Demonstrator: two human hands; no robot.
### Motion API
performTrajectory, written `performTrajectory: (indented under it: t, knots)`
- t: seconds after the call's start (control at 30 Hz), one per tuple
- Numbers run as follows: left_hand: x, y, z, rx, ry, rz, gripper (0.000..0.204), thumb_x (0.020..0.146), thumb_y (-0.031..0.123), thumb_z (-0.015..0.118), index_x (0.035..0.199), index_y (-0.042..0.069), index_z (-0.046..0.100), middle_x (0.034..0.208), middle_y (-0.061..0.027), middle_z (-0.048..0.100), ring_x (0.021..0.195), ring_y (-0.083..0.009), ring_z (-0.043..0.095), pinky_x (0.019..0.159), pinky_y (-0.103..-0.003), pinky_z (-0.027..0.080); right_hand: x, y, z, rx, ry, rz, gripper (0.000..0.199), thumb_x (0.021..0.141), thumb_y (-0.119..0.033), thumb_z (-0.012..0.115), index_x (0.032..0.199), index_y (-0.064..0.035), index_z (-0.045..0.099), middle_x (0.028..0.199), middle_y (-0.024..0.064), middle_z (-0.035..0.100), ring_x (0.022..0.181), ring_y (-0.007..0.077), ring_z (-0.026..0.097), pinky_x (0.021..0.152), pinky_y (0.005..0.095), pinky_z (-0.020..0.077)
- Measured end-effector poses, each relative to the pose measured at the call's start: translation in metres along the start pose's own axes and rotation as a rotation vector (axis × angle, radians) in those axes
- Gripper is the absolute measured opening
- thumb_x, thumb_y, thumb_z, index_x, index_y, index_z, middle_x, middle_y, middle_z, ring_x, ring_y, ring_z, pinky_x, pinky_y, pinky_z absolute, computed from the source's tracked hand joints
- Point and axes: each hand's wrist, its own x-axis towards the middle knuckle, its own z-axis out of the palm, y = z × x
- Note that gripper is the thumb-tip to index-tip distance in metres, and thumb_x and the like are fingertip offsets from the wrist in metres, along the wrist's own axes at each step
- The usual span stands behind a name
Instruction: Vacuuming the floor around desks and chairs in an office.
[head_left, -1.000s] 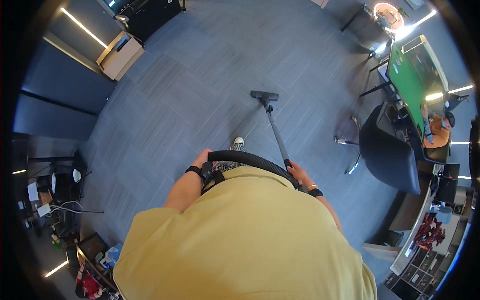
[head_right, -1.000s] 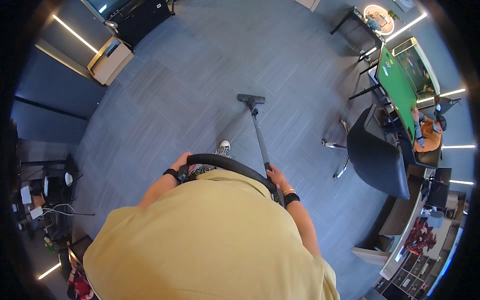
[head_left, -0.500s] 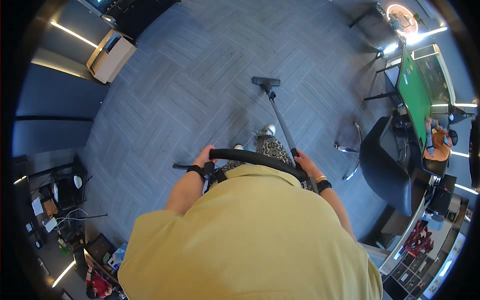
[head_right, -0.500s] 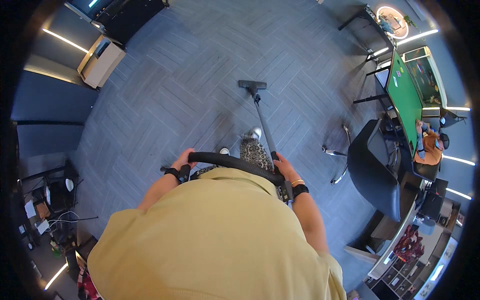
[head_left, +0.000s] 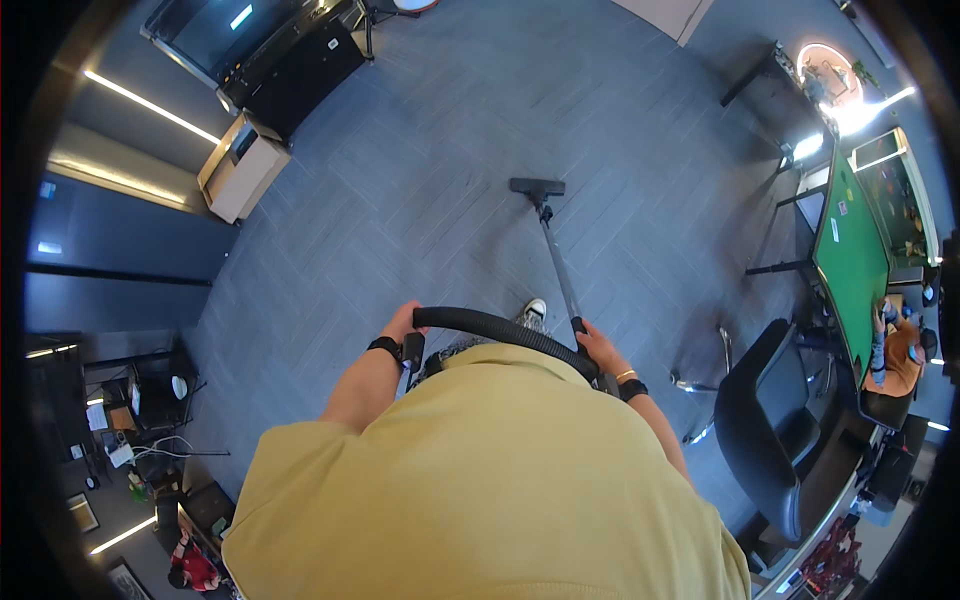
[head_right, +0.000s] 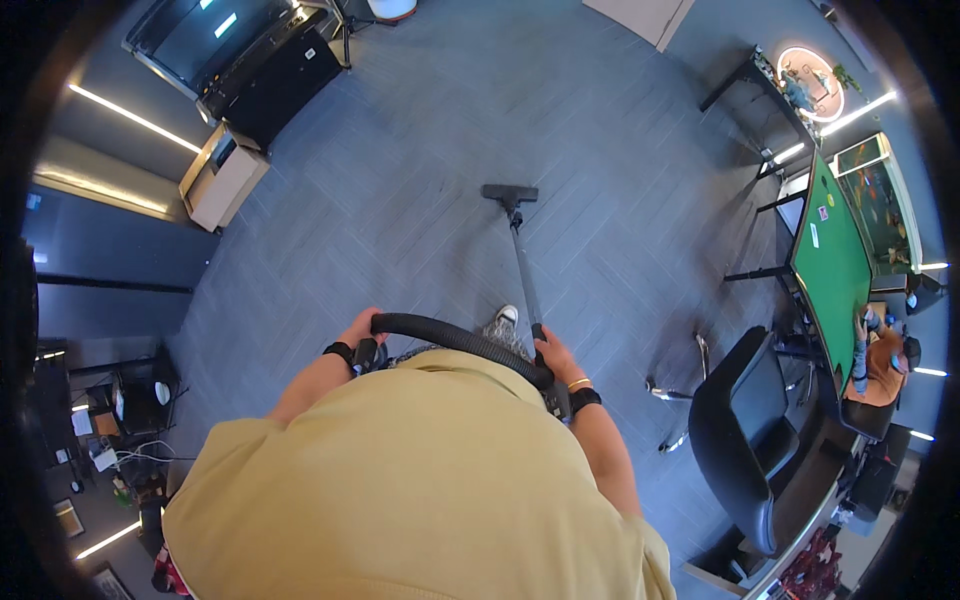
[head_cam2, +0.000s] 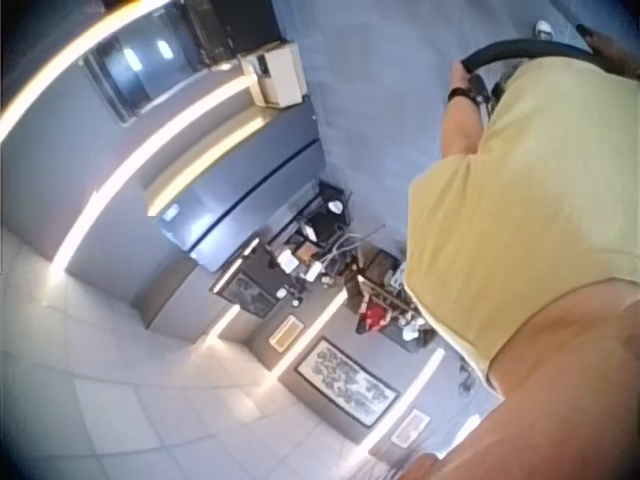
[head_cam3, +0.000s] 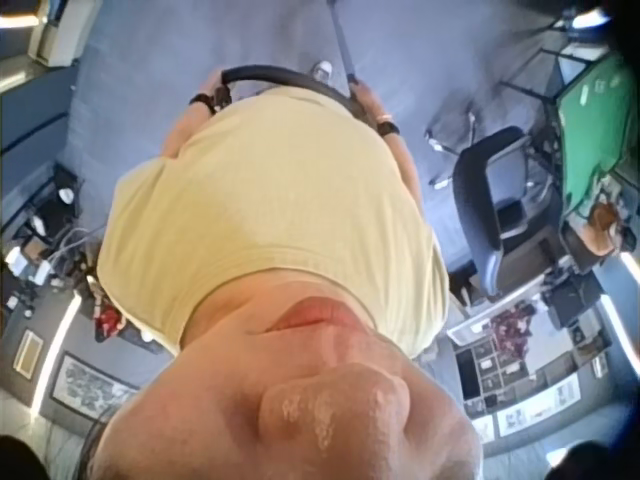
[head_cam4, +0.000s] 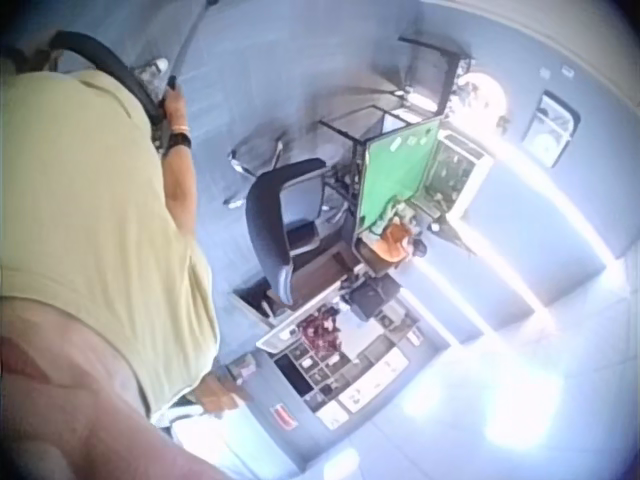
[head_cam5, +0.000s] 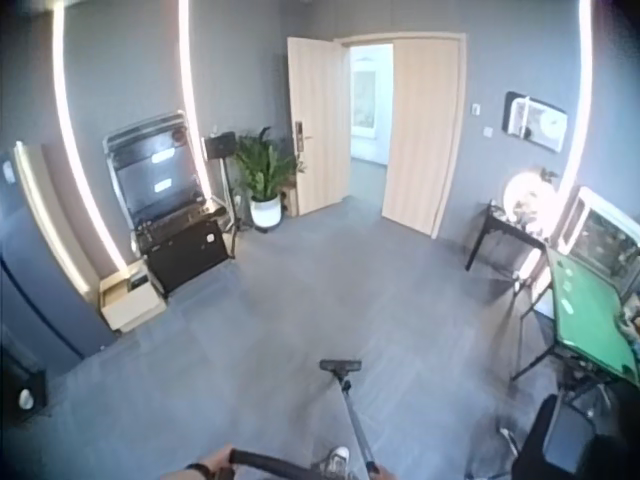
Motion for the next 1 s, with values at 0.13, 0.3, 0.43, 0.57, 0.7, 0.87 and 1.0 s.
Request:
performTrajectory:
  t: [0.13, 0.3, 0.43, 0.57, 0.7, 0.87, 1.0]
  knots:
    - [0.001, 0.008, 0.069, 1.086, -0.215, 1.078, 0.019, 0.066, 0.018, 0.059, 0.073, 0.008, 0.045, 0.064, -0.0061, 0.046, 0.059, -0.0188, 0.049, 0.053, -0.032, 0.044, 0.032, -0.024, -0.037, 0.061, -0.037, 0.040, 0.053, 0.084, -0.018, 0.048, 0.132, -0.0092, 0.028, 0.081, 0.0056, 0.048, 0.060, 0.0163, 0.052, 0.052, 0.0286, 0.0473]
    - [0.002, 0.037, 0.107, 1.258, -0.298, 1.231, 0.029, 0.057, 0.007, 0.066, 0.079, 0.008, 0.048, 0.067, -0.0045, 0.048, 0.064, -0.0206, 0.049, 0.061, -0.031, 0.041, 0.070, -0.059, -0.068, 0.104, -0.066, 0.091, 0.055, 0.084, -0.019, 0.049, 0.134, -0.0138, 0.026, 0.079, 0.0046, 0.047, 0.058, 0.0170, 0.053, 0.050, 0.0293, 0.0475]
    - [0.020, 0.061, 0.135, 1.205, -0.338, 1.265, 0.030, 0.057, 0.006, 0.065, 0.081, 0.009, 0.048, 0.068, -0.0050, 0.051, 0.063, -0.0167, 0.048, 0.058, -0.030, 0.041, 0.101, -0.085, -0.085, 0.136, -0.057, 0.121, 0.055, 0.084, -0.020, 0.050, 0.134, -0.0150, 0.026, 0.076, 0.0040, 0.047, 0.058, 0.0165, 0.053, 0.050, 0.0292, 0.0473]
    - [0.050, 0.092, 0.183, 1.114, -0.355, 1.015, 0.019, 0.062, 0.004, 0.063, 0.076, 0.009, 0.051, 0.063, -0.0076, 0.053, 0.056, -0.0142, 0.047, 0.052, -0.026, 0.041, 0.144, -0.113, -0.105, 0.096, -0.045, 0.113, 0.053, 0.084, -0.021, 0.051, 0.132, -0.0145, 0.030, 0.077, 0.0020, 0.048, 0.063, 0.0134, 0.051, 0.053, 0.0261, 0.0449]
    - [0.107, 0.140, 0.225, 1.210, -0.404, 1.139, 0.017, 0.064, 0.000, 0.060, 0.075, 0.008, 0.050, 0.064, -0.0084, 0.052, 0.057, -0.0140, 0.048, 0.051, -0.026, 0.042, 0.191, -0.138, -0.129, -0.011, -0.062, 0.095, 0.048, 0.084, -0.025, 0.051, 0.129, -0.0118, 0.037, 0.083, 0.0000, 0.050, 0.072, 0.0089, 0.046, 0.059, 0.0224, 0.0404]
    - [0.217, 0.195, 0.204, 0.768, -0.361, 0.670, 0.014, 0.067, 0.005, 0.059, 0.076, 0.007, 0.049, 0.062, -0.0062, 0.047, 0.058, -0.0153, 0.049, 0.051, -0.027, 0.043, 0.230, -0.227, -0.133, -0.031, -0.093, 0.137, 0.049, 0.085, -0.026, 0.051, 0.129, -0.0090, 0.036, 0.095, 0.0033, 0.054, 0.077, 0.0113, 0.050, 0.066, 0.0239, 0.0432]
    - [0.200, 0.259, 0.292, 0.202, -0.267, -0.018, 0.010, 0.070, 0.008, 0.056, 0.076, 0.007, 0.049, 0.061, -0.0052, 0.045, 0.059, -0.0148, 0.050, 0.050, -0.027, 0.043, 0.271, -0.254, -0.145, 0.307, -0.065, 0.152, 0.050, 0.086, -0.025, 0.050, 0.130, -0.0063, 0.032, 0.100, 0.0055, 0.054, 0.077, 0.0123, 0.052, 0.066, 0.0266, 0.0468]
